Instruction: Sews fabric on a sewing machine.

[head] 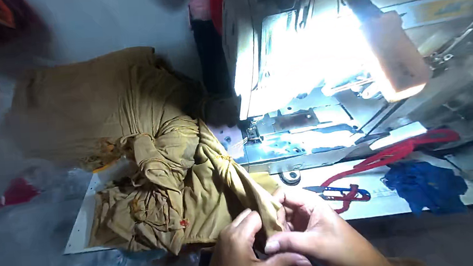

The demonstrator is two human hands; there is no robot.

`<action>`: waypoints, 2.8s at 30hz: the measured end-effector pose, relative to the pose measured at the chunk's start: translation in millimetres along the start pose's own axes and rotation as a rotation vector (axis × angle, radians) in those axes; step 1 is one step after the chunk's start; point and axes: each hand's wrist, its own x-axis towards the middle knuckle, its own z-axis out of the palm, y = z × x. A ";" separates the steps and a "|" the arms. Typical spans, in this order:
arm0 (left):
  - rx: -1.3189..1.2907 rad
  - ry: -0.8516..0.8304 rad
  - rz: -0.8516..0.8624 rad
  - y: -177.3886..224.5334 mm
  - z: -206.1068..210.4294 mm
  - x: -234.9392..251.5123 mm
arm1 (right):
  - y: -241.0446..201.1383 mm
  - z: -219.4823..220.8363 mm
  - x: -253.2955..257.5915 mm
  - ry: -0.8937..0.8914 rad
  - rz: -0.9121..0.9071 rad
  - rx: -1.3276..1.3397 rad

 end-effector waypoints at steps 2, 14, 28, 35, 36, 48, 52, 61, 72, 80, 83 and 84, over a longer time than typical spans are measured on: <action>0.106 -0.007 0.037 -4.7 -8.6 4.1 | 2.6 1.8 -1.1 0.064 -0.088 -0.144; 0.167 0.342 0.005 -33.4 -32.4 -24.1 | 20.8 3.8 -0.3 0.445 -0.075 0.277; -0.532 0.133 -0.234 -29.3 -68.7 15.1 | 23.0 -2.0 15.3 0.167 0.010 0.406; -0.280 0.090 0.007 -25.7 -66.5 3.0 | 10.5 1.0 8.7 0.129 -0.310 -0.298; -0.223 0.108 0.018 -25.9 -64.6 1.5 | 10.1 2.4 7.2 0.138 -0.322 -0.347; 0.312 0.394 0.121 -35.5 -51.1 15.5 | 2.1 5.1 15.1 0.128 -0.417 -0.708; 0.273 0.452 0.191 -27.0 -40.4 61.8 | -22.9 19.2 22.9 0.143 -0.312 -0.726; 0.750 -0.122 -0.030 -24.5 -46.6 151.3 | 19.8 1.5 38.8 0.416 -0.050 -0.165; 0.778 -0.090 -0.065 -35.6 -40.0 184.1 | 27.9 7.2 51.2 0.504 0.005 -0.238; 0.787 -0.109 -0.188 -30.0 -36.9 186.1 | 26.9 5.8 49.7 0.508 -0.010 -0.218; 0.798 -0.066 -0.147 -33.5 -33.6 185.2 | 29.0 6.1 51.6 0.525 -0.012 -0.225; 0.789 -0.059 -0.135 -34.6 -33.5 185.3 | 29.5 6.5 52.3 0.531 -0.013 -0.227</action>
